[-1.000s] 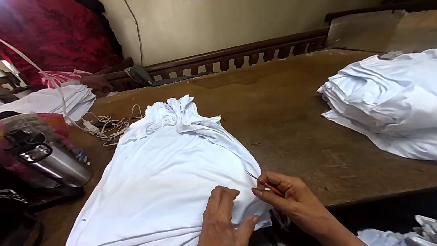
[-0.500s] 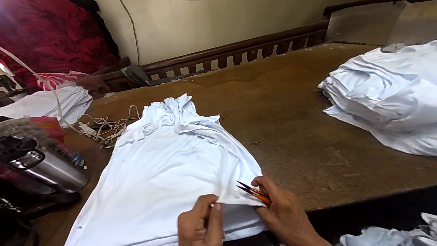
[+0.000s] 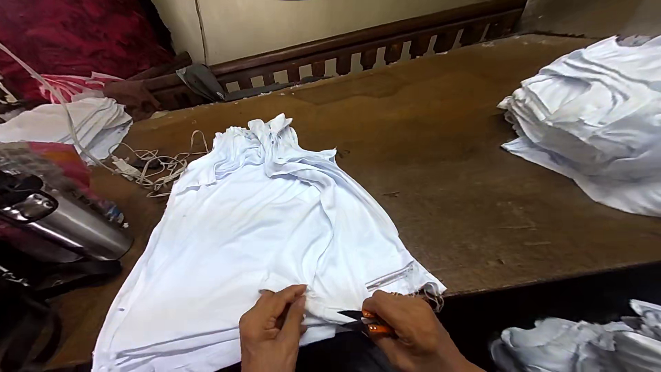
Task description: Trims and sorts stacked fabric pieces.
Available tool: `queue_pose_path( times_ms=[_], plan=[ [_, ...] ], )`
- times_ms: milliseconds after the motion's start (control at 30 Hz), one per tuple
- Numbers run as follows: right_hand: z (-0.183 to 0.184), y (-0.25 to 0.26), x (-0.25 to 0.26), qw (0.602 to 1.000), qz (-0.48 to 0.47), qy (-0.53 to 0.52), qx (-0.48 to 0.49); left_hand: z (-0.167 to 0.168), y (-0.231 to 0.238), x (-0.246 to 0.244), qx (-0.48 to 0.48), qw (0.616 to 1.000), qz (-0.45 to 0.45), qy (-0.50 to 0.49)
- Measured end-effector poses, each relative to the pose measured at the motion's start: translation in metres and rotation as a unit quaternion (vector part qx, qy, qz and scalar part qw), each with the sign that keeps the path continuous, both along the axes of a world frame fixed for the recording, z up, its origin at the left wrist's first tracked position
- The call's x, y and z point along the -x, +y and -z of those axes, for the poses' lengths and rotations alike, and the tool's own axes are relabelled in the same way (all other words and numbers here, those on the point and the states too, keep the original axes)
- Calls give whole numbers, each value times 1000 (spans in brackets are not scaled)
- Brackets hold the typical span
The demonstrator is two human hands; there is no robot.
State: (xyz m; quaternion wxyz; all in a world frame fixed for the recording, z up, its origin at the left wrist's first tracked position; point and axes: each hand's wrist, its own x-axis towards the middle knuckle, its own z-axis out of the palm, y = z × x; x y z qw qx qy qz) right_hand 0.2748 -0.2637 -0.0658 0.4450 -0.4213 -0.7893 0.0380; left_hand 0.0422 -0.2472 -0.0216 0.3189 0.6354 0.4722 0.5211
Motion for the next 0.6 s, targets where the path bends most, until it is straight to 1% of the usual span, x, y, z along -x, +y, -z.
queue_pose_path(
  times_ms=[67, 133, 167, 233, 267, 333, 400, 467, 533, 600],
  plan=[
    [0, -6, -7, 999, -18, -32, 25, -2, 0, -1, 25, 998, -3, -58],
    [1, -13, -12, 995, -47, -44, 80, -7, -4, -2, 72, 989, 0, -126],
    [0, -15, -14, 990, -72, -14, 119, -8, -6, -3, 85, 986, -5, -145],
    [-8, -16, -14, 967, -122, 109, 198, -9, -10, -4, 96, 982, -12, -162],
    [-13, -15, -10, 951, -132, 172, 220, -10, -12, -4, 100, 981, -12, -167],
    [-25, -10, 3, 928, -121, 255, 243, -12, -16, -5, 101, 980, -2, -171],
    [-39, -2, 17, 906, -112, 294, 283, -14, -20, -6, 81, 982, 22, -170],
    [-47, 6, 32, 894, -115, 297, 317, -15, -23, -7, 57, 984, 45, -163],
    [-48, 11, 46, 894, -116, 302, 310, -14, -26, -8, 41, 986, 52, -154],
    [-46, 11, 54, 893, -138, 332, 271, -10, -27, -7, 40, 985, 47, -161]
  ],
)
